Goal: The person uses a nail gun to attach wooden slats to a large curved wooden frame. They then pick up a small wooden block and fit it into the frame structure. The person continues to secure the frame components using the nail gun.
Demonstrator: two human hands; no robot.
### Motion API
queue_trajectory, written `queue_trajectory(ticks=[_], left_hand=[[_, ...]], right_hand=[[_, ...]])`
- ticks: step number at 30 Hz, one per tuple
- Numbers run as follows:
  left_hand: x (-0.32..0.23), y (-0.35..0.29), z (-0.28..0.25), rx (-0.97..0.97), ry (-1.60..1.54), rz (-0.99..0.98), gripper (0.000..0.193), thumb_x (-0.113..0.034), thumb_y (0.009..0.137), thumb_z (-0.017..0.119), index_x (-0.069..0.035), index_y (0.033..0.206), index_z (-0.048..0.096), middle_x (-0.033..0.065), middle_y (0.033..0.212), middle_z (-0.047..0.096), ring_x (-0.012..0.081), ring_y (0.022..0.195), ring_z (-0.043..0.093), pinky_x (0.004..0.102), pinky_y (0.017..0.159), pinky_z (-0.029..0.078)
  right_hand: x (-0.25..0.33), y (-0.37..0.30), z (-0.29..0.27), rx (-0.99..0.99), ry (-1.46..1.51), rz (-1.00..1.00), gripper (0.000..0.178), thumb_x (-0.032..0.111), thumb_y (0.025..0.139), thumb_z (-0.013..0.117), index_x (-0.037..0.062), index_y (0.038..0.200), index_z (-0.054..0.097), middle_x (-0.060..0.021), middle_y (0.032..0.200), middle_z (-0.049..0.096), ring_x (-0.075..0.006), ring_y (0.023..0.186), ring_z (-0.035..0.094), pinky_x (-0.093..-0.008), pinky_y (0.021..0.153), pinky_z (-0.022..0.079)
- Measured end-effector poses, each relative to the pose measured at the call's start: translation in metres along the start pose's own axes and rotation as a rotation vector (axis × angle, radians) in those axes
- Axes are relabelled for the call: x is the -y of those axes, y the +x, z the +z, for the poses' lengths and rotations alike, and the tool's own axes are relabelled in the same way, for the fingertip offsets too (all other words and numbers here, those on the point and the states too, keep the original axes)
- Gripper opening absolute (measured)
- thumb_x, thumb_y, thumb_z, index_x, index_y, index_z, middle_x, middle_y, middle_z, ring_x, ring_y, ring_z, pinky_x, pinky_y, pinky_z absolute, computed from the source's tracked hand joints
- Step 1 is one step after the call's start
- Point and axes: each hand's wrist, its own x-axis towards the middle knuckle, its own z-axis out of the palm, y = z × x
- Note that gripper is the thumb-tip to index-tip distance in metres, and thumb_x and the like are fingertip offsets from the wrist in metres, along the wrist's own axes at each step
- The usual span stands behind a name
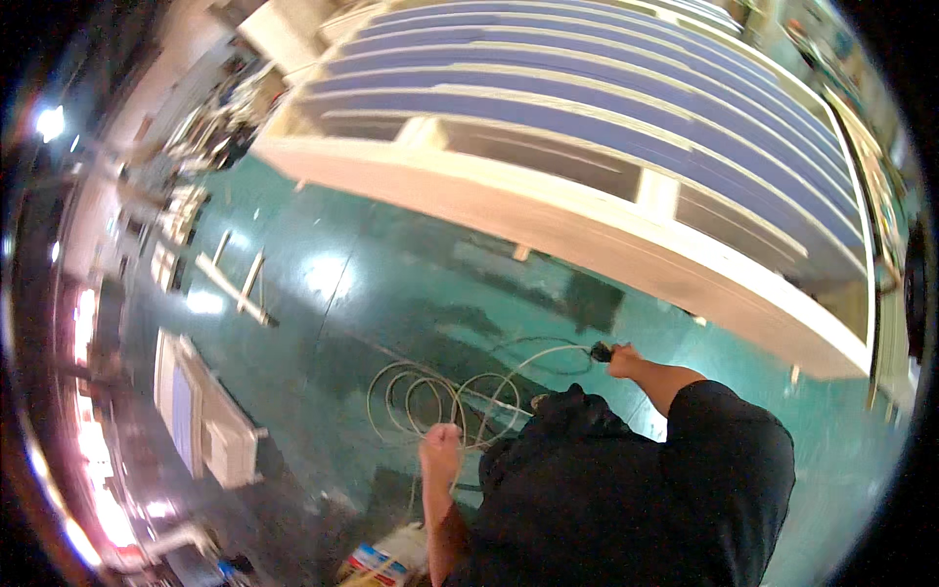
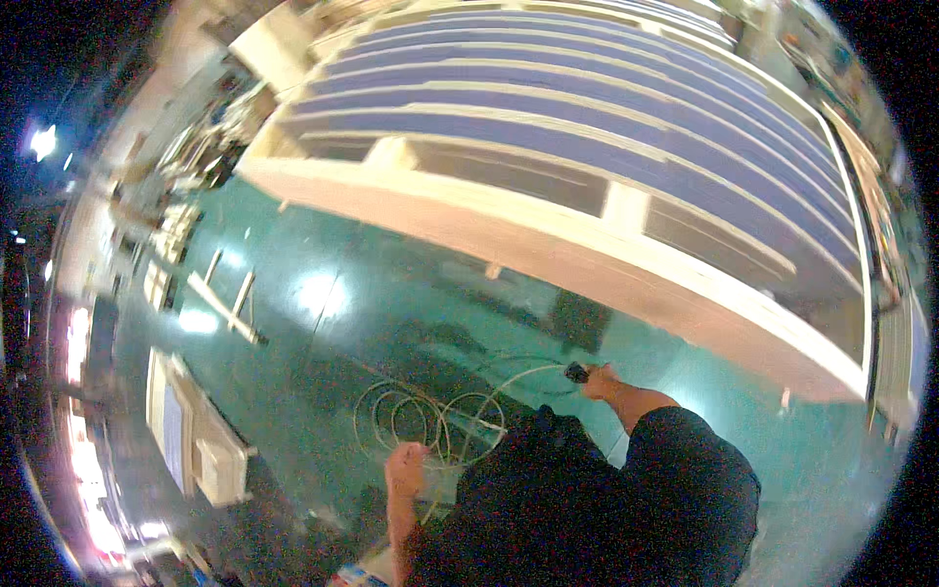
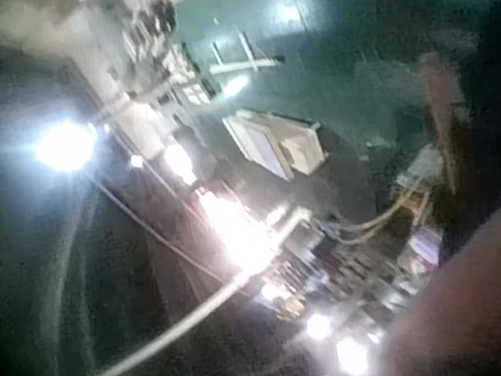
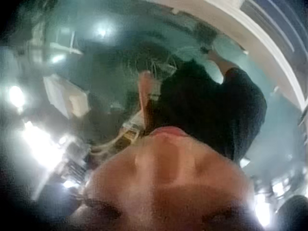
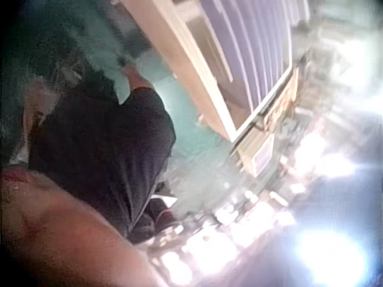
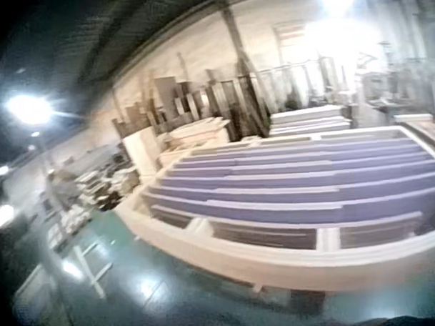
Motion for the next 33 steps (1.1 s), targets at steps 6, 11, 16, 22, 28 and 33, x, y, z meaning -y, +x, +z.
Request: queue_trajectory(ticks=[6,11,16,22,28,33], left_hand=[[-0.122,0.118,0.009,0.185,0.043,0.269,0.018,-0.017,0.093,0.064,0.001,0.096,0.065,0.0097,0.086,0.067,0.0178,0.082,0.064,0.0325,0.078,0.051],[-0.217,0.187,0.041,0.405,0.133,0.757,0.017,-0.015,0.091,0.068,0.000,0.095,0.064,0.0133,0.092,0.068,0.0264,0.086,0.067,0.0350,0.080,0.052],[-0.290,0.263,0.030,0.385,0.166,1.007,0.015,-0.014,0.090,0.068,0.000,0.092,0.065,0.0123,0.091,0.068,0.0262,0.087,0.067,0.0351,0.083,0.052],[-0.373,0.422,-0.024,0.146,0.259,1.090,0.017,-0.016,0.087,0.070,0.000,0.089,0.065,0.0123,0.093,0.069,0.0292,0.087,0.066,0.0373,0.080,0.052],[-0.438,0.594,-0.034,0.105,0.598,1.201,0.043,-0.025,0.081,0.076,-0.005,0.117,0.063,0.0123,0.117,0.066,0.0333,0.109,0.062,0.0428,0.094,0.050],[-0.463,0.653,-0.006,0.566,0.810,1.166,0.061,-0.027,0.078,0.081,-0.010,0.132,0.057,0.0126,0.129,0.061,0.0328,0.121,0.057,0.0437,0.103,0.045]], right_hand=[[-0.134,-0.099,0.063,-0.123,0.277,0.419,0.055,0.014,0.077,0.063,0.0047,0.131,0.052,-0.0279,0.128,0.054,-0.0421,0.116,0.058,-0.0450,0.095,0.052],[-0.152,-0.164,0.169,-0.325,0.608,0.678,0.047,0.017,0.073,0.070,0.0050,0.117,0.056,-0.0248,0.109,0.056,-0.0404,0.106,0.059,-0.0461,0.088,0.053],[-0.120,-0.171,0.288,-0.307,0.788,0.722,0.056,0.032,0.085,0.067,0.0075,0.131,0.047,-0.0169,0.109,0.059,-0.0354,0.087,0.061,-0.0485,0.065,0.052],[-0.016,-0.158,0.296,-0.136,0.972,0.858,0.047,0.036,0.095,0.054,0.0079,0.132,0.047,-0.0179,0.115,0.060,-0.0348,0.093,0.061,-0.0481,0.073,0.052],[0.087,-0.155,0.222,-0.183,0.903,1.094,0.042,0.032,0.090,0.059,0.0048,0.122,0.054,-0.0200,0.110,0.063,-0.0379,0.093,0.063,-0.0486,0.075,0.052],[0.125,-0.195,0.157,-0.270,0.705,1.369,0.038,0.030,0.086,0.063,0.0023,0.113,0.060,-0.0217,0.105,0.066,-0.0405,0.092,0.065,-0.0490,0.076,0.053]])
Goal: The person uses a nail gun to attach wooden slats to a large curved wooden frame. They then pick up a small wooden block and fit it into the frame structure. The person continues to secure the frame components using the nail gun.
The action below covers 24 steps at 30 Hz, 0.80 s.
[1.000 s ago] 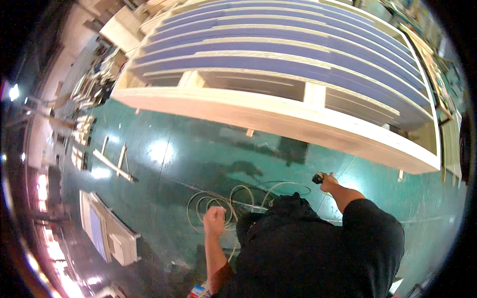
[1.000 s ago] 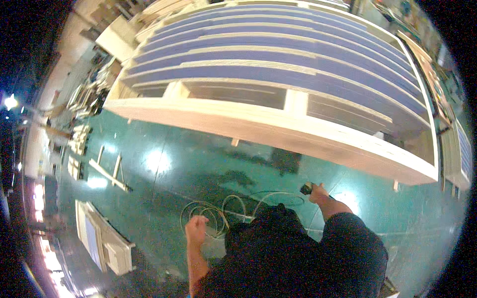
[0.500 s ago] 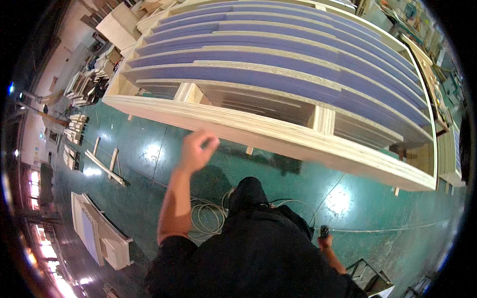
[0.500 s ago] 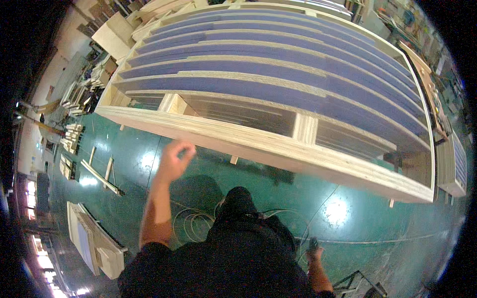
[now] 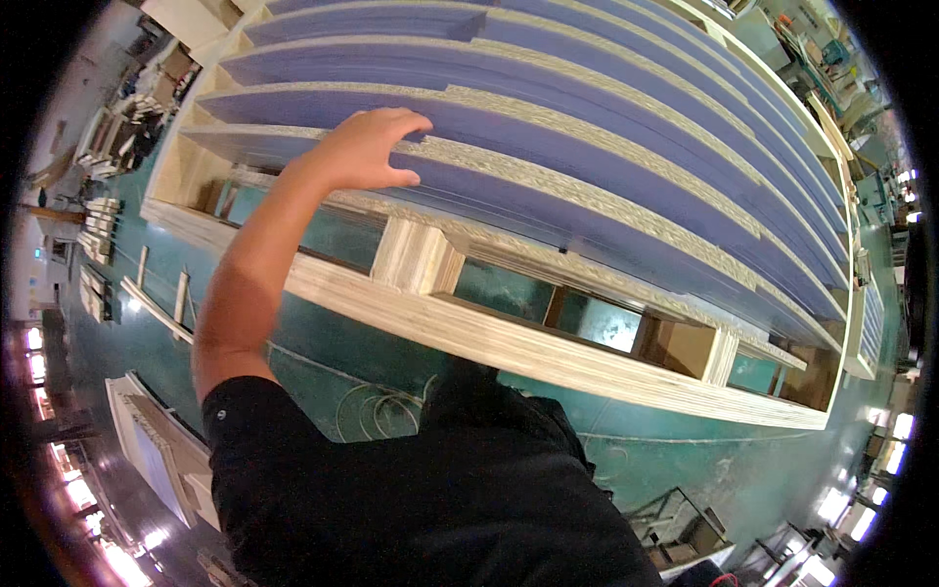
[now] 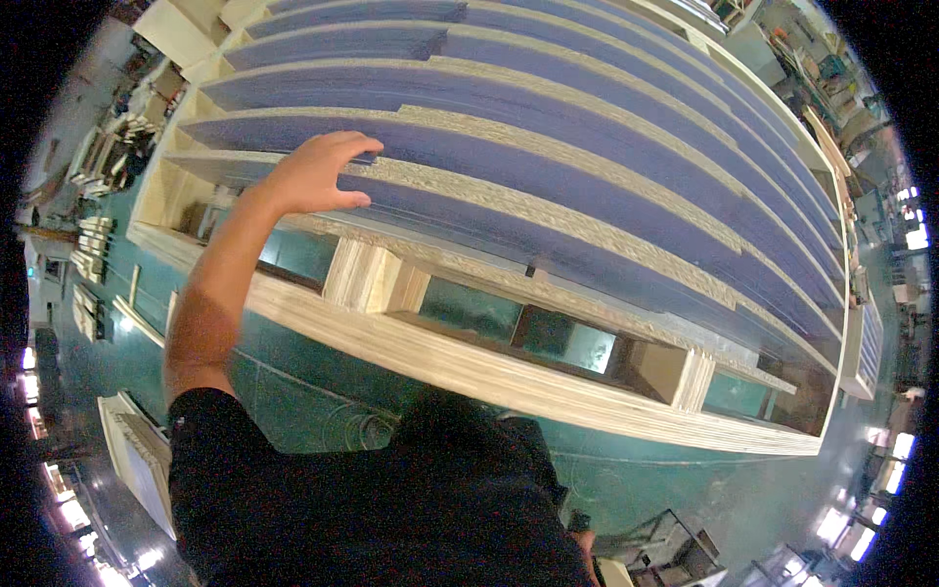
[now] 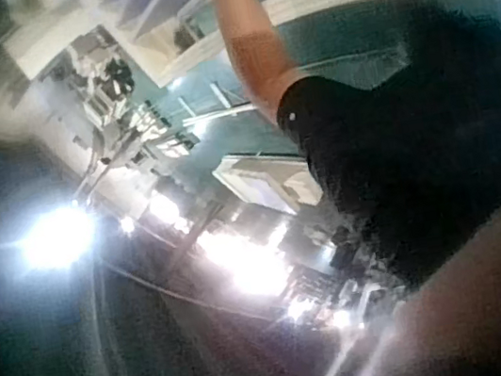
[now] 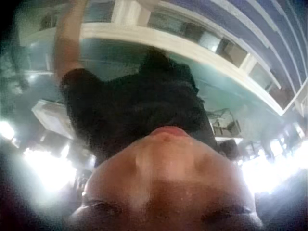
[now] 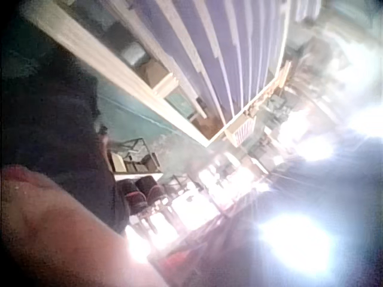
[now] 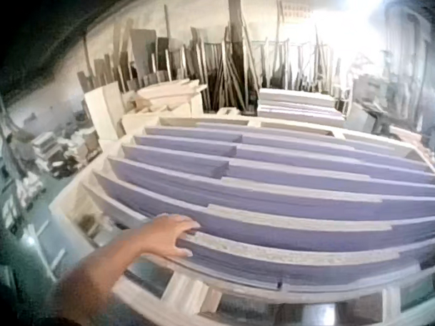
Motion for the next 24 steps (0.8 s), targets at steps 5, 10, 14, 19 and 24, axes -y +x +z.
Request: queue_trajectory(ticks=[5,10,14,19,24], left_hand=[[0.038,0.022,0.011,0.172,-0.109,0.125,0.046,-0.025,0.078,0.079,-0.008,0.118,0.063,0.0112,0.111,0.066,0.0348,0.103,0.063,0.0439,0.085,0.052],[0.061,0.030,0.034,0.012,-0.210,0.261,0.034,-0.025,0.080,0.076,-0.007,0.107,0.064,0.0102,0.101,0.066,0.0340,0.095,0.065,0.0463,0.079,0.052],[0.051,0.039,0.028,0.099,-0.166,0.285,0.037,-0.025,0.078,0.077,-0.005,0.105,0.063,0.0114,0.099,0.065,0.0357,0.092,0.064,0.0469,0.076,0.052],[0.059,0.038,0.029,0.056,-0.152,0.308,0.027,-0.026,0.079,0.074,-0.005,0.091,0.061,0.0113,0.092,0.065,0.0353,0.090,0.066,0.0499,0.074,0.053],[0.056,0.040,0.027,0.077,-0.182,0.285,0.027,-0.024,0.079,0.074,-0.005,0.093,0.062,0.0123,0.092,0.067,0.0356,0.090,0.066,0.0494,0.074,0.053]], right_hand=[[-0.030,-0.037,-0.165,-0.358,-0.209,0.199,0.035,0.027,0.082,0.067,-0.0003,0.104,0.065,-0.0235,0.100,0.069,-0.0431,0.092,0.067,-0.0494,0.078,0.053],[-0.079,-0.068,-0.373,-0.912,-0.230,0.197,0.039,0.028,0.082,0.066,0.0003,0.109,0.067,-0.0282,0.092,0.070,-0.0462,0.085,0.068,-0.0525,0.077,0.054],[0.019,-0.088,-0.497,-1.038,0.076,-0.218,0.039,0.027,0.082,0.067,0.0033,0.113,0.065,-0.0249,0.093,0.068,-0.0426,0.082,0.066,-0.0509,0.077,0.052],[0.295,-0.184,-0.568,-0.886,0.006,-0.715,0.037,0.024,0.082,0.068,0.0021,0.112,0.065,-0.0209,0.096,0.064,-0.0369,0.085,0.064,-0.0451,0.079,0.051],[0.499,-0.257,-0.536,-0.547,-0.146,-1.140,0.036,0.021,0.081,0.069,0.0008,0.110,0.065,-0.0169,0.100,0.061,-0.0311,0.088,0.062,-0.0392,0.080,0.049]])
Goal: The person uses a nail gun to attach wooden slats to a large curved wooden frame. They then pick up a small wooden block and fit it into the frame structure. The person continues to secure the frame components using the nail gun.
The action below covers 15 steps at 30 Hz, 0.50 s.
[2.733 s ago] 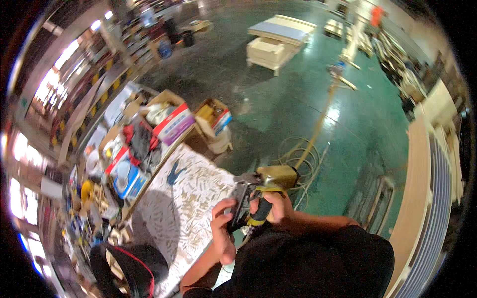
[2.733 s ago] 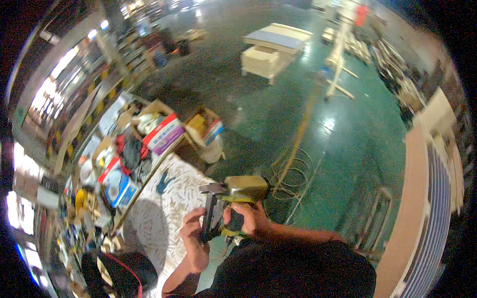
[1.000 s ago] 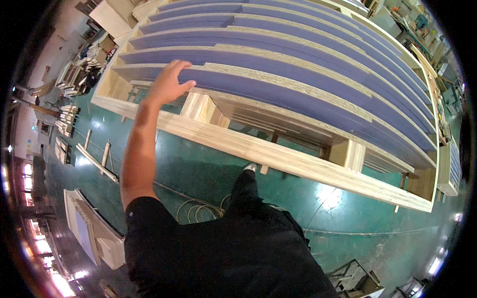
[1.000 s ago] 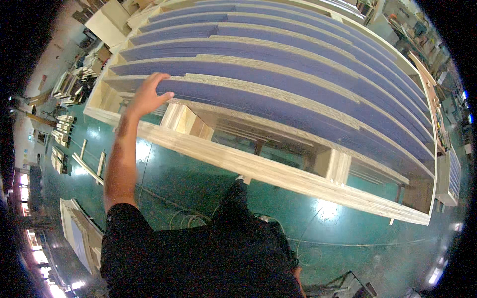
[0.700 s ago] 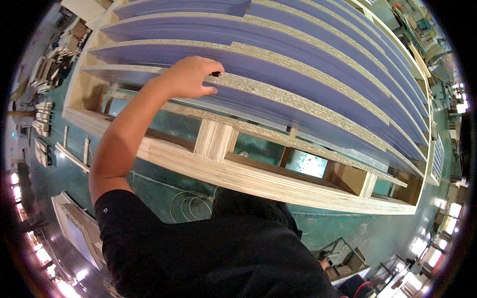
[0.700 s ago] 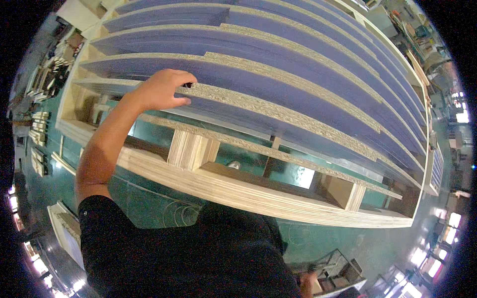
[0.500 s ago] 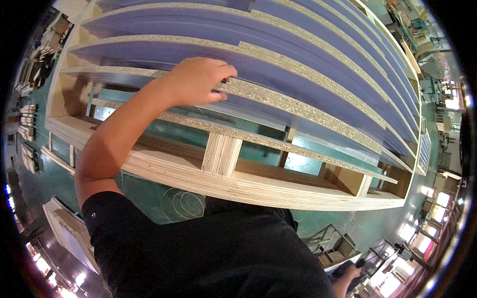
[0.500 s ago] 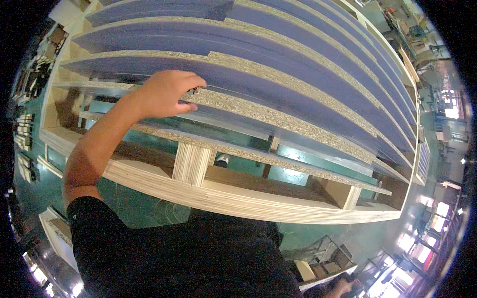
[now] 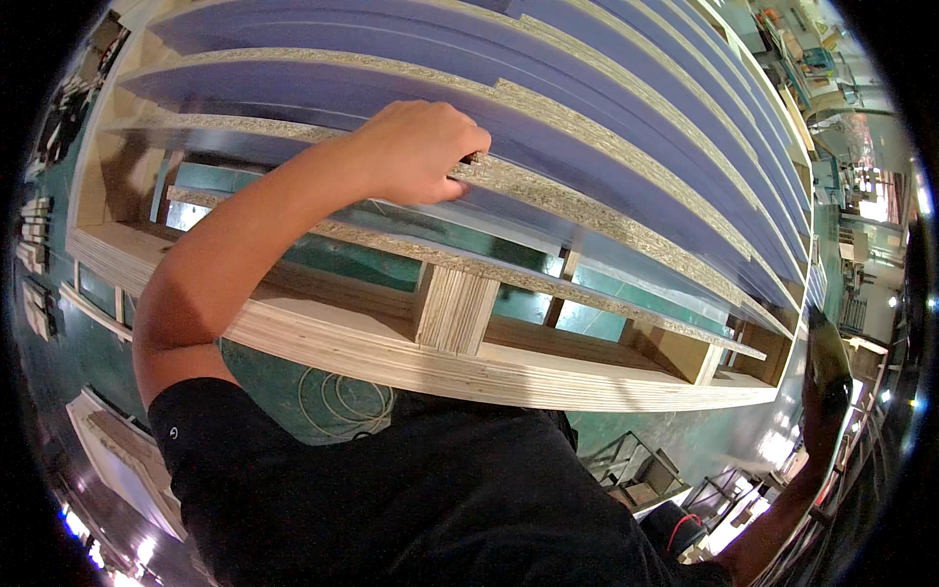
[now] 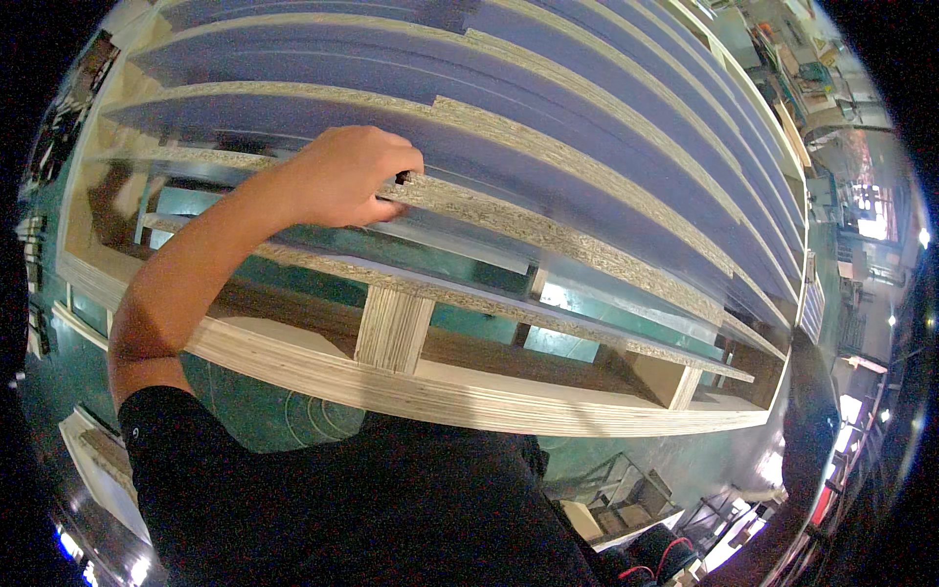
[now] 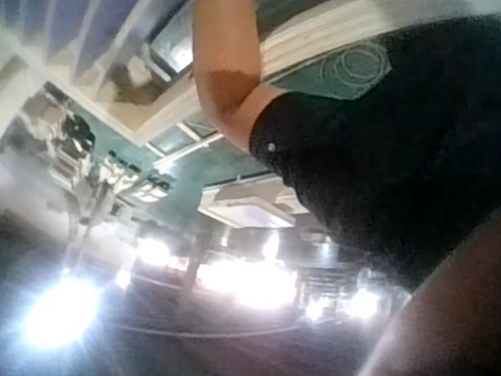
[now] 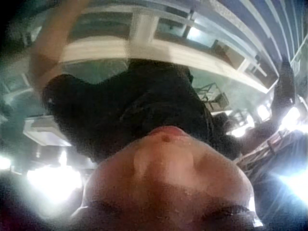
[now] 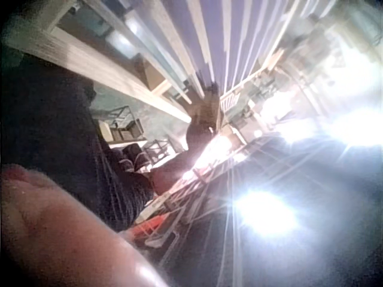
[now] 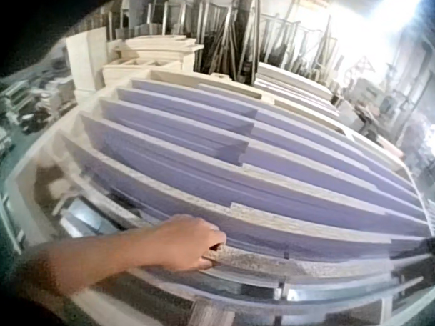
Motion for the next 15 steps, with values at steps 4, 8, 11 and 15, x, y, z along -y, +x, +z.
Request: queue_trajectory(ticks=[4,8,11,15], left_hand=[[-0.002,-0.004,-0.004,-0.007,-0.081,-0.077,0.030,-0.021,0.078,0.076,-0.007,0.100,0.061,0.0125,0.093,0.068,0.0359,0.090,0.066,0.0481,0.074,0.052],[-0.011,-0.020,-0.005,-0.161,-0.120,-0.046,0.038,-0.018,0.076,0.077,-0.009,0.107,0.057,0.0118,0.093,0.066,0.0360,0.090,0.064,0.0465,0.075,0.050],[-0.010,-0.023,-0.001,-0.225,-0.133,-0.001,0.038,-0.016,0.076,0.076,-0.009,0.108,0.056,0.0111,0.092,0.064,0.0347,0.090,0.063,0.0449,0.075,0.050],[-0.008,-0.024,-0.003,-0.144,-0.087,0.018,0.034,-0.012,0.078,0.075,-0.009,0.105,0.055,0.0105,0.090,0.064,0.0327,0.088,0.063,0.0430,0.075,0.050]], right_hand=[[0.081,0.055,0.032,0.214,0.085,-0.189,0.034,0.019,0.081,0.070,-0.0002,0.109,0.064,-0.0137,0.103,0.059,-0.0265,0.091,0.061,-0.0345,0.081,0.048],[0.134,0.073,0.050,0.357,0.144,-0.287,0.032,0.012,0.078,0.072,0.0005,0.107,0.066,-0.0132,0.105,0.060,-0.0263,0.099,0.061,-0.0331,0.088,0.048],[0.138,0.073,0.055,0.377,0.174,-0.314,0.031,0.006,0.077,0.073,0.0017,0.107,0.067,-0.0130,0.105,0.060,-0.0259,0.100,0.063,-0.0332,0.090,0.049],[0.128,0.068,0.062,0.370,0.303,-0.210,0.039,0.006,0.070,0.071,-0.0015,0.108,0.064,-0.0150,0.104,0.058,-0.0281,0.095,0.061,-0.0350,0.085,0.048]])
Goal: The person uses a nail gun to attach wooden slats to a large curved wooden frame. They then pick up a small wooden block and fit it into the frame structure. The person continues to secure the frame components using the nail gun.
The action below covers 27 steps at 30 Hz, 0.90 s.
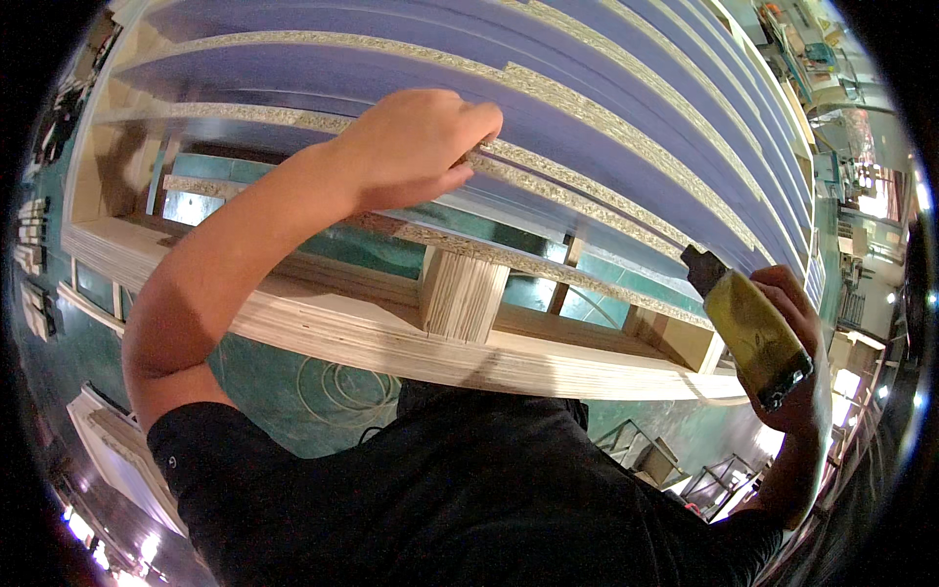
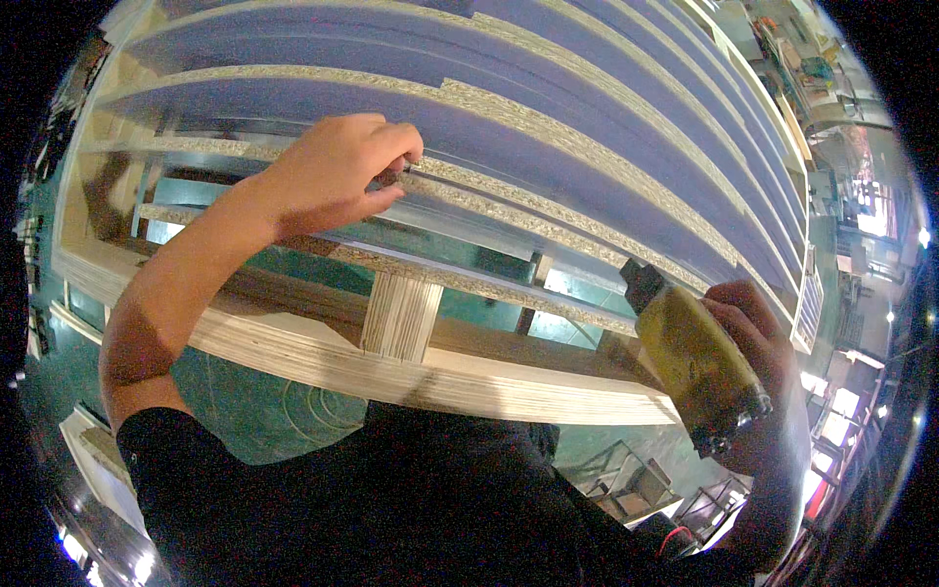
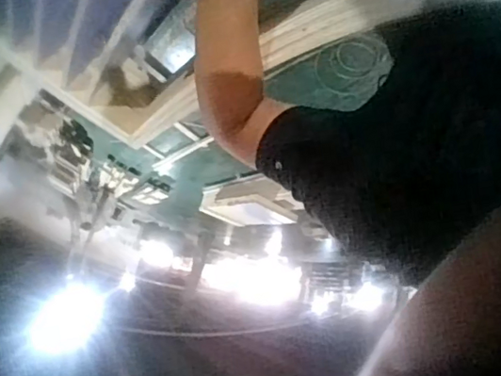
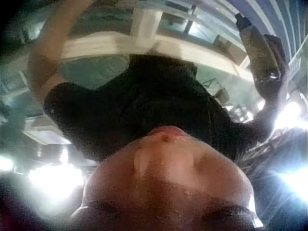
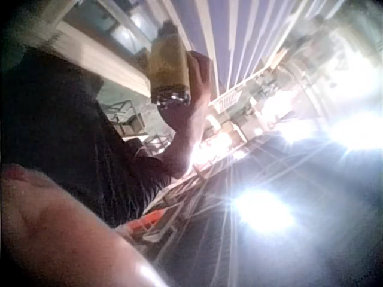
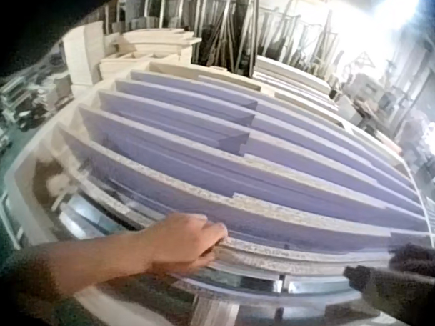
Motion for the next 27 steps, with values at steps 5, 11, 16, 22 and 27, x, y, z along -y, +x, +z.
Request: queue_trajectory(ticks=[5,11,16,22,27], left_hand=[[0.002,-0.003,0.007,-0.040,-0.012,0.048,0.031,-0.011,0.078,0.074,-0.008,0.102,0.056,0.0102,0.089,0.064,0.0321,0.088,0.063,0.0425,0.076,0.051],[0.007,0.000,0.012,-0.138,0.029,0.148,0.032,-0.014,0.078,0.074,-0.005,0.104,0.057,0.0114,0.096,0.063,0.0326,0.095,0.061,0.0434,0.082,0.051],[0.009,0.001,0.015,-0.113,0.064,0.132,0.038,-0.016,0.079,0.074,-0.004,0.112,0.059,0.0137,0.106,0.061,0.0332,0.101,0.059,0.0436,0.087,0.051],[0.007,0.002,0.014,-0.050,0.152,0.101,0.041,-0.024,0.081,0.073,-0.005,0.114,0.061,0.0155,0.110,0.063,0.0345,0.109,0.061,0.0444,0.087,0.054],[0.001,0.016,0.015,0.040,0.057,0.066,0.029,-0.026,0.082,0.074,-0.006,0.099,0.061,0.0160,0.095,0.068,0.0379,0.094,0.067,0.0497,0.079,0.055]], right_hand=[[-0.008,-0.005,-0.001,-0.001,-0.120,-0.088,0.045,0.007,0.065,0.069,-0.0032,0.109,0.063,-0.0161,0.105,0.058,-0.0300,0.095,0.060,-0.0369,0.085,0.048],[-0.009,-0.004,0.004,0.035,-0.101,-0.075,0.046,0.009,0.065,0.069,-0.0033,0.108,0.063,-0.0154,0.104,0.057,-0.0292,0.091,0.059,-0.0362,0.082,0.048],[0.003,-0.003,0.007,0.041,-0.079,-0.086,0.045,0.011,0.065,0.069,-0.0039,0.107,0.062,-0.0149,0.102,0.056,-0.0287,0.089,0.058,-0.0350,0.080,0.048],[0.001,-0.008,0.007,0.045,0.003,-0.052,0.052,0.006,0.069,0.070,-0.0007,0.119,0.057,-0.0142,0.115,0.057,-0.0257,0.105,0.057,-0.0332,0.094,0.045],[-0.008,0.005,-0.005,0.146,0.209,0.284,0.073,0.005,0.073,0.074,0.0048,0.139,0.043,-0.0118,0.132,0.055,-0.0215,0.122,0.055,-0.0337,0.107,0.043]])
